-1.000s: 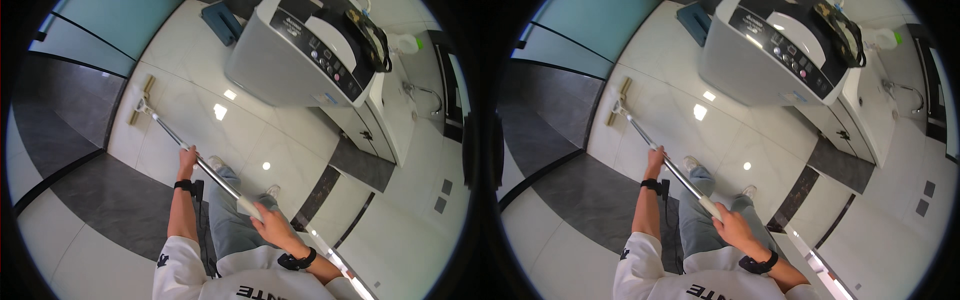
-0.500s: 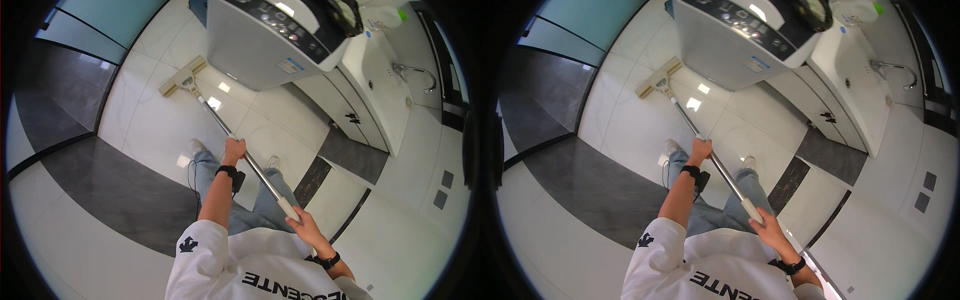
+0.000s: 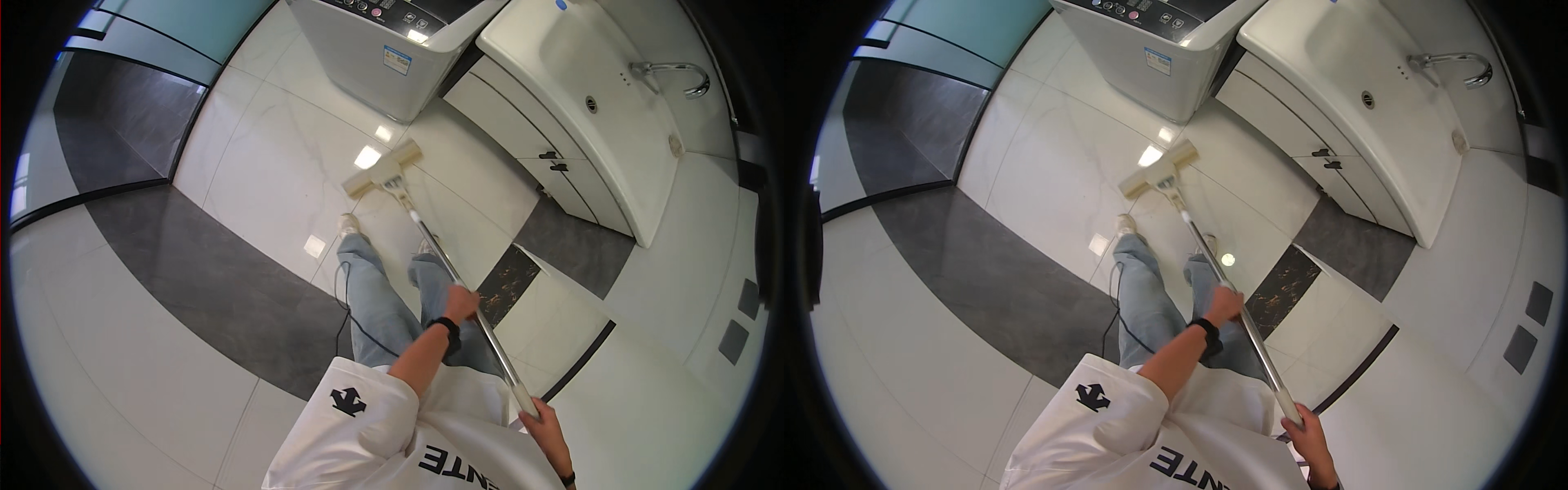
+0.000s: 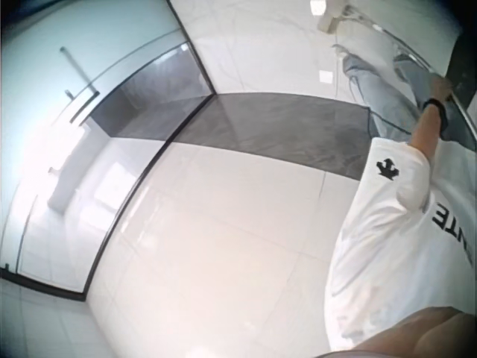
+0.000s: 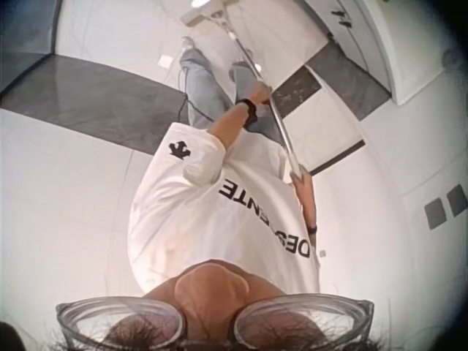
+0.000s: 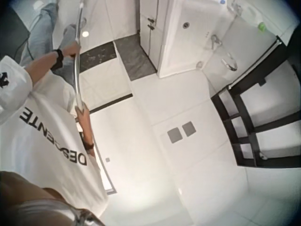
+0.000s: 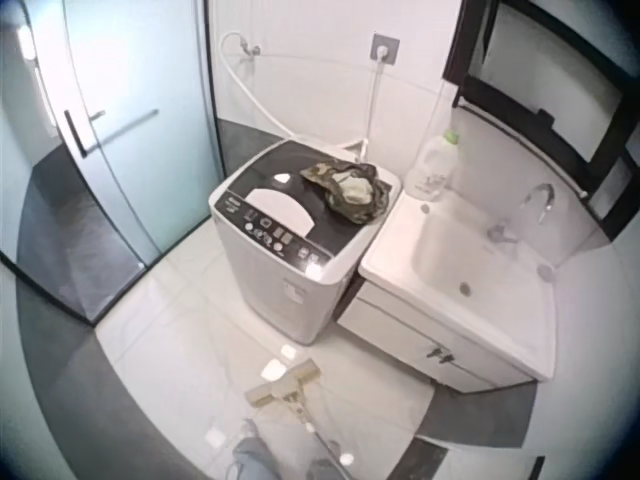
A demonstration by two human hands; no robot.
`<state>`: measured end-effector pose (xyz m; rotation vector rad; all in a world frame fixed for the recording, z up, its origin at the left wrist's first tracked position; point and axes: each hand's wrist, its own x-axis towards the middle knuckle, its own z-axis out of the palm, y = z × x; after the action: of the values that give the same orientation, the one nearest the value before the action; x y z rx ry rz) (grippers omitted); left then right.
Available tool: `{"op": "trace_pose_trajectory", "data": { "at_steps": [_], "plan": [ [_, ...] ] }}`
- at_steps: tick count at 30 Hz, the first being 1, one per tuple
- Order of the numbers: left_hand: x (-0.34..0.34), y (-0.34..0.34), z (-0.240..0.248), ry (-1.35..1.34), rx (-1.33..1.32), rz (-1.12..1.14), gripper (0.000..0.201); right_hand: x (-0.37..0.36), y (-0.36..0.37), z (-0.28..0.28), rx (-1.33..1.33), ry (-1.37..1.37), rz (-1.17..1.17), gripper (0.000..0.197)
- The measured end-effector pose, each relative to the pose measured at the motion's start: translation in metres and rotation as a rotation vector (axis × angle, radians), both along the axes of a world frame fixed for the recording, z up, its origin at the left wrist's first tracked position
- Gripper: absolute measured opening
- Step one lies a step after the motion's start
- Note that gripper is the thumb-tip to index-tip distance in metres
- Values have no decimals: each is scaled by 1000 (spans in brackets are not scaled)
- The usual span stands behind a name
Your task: Mopping the bathroom and laundry room floor with a squeegee mop.
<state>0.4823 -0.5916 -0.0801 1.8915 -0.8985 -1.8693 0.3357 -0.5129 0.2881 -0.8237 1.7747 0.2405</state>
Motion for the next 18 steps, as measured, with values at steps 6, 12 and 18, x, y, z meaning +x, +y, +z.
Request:
{"op": "trace_pose_trajectory", "data": {
  "at_steps": [6, 12, 18],
  "plan": [
    [-55, 30, 63, 419, 361, 46, 36, -20, 13, 54, 8, 184, 113, 35],
    [-57, 21, 52, 85, 338, 243, 37, -55, 8, 4, -12, 131, 310, 40],
    [43, -63, 25, 288, 416, 367, 59, -11, -65, -55, -41, 9, 275, 43]
  ]
}}
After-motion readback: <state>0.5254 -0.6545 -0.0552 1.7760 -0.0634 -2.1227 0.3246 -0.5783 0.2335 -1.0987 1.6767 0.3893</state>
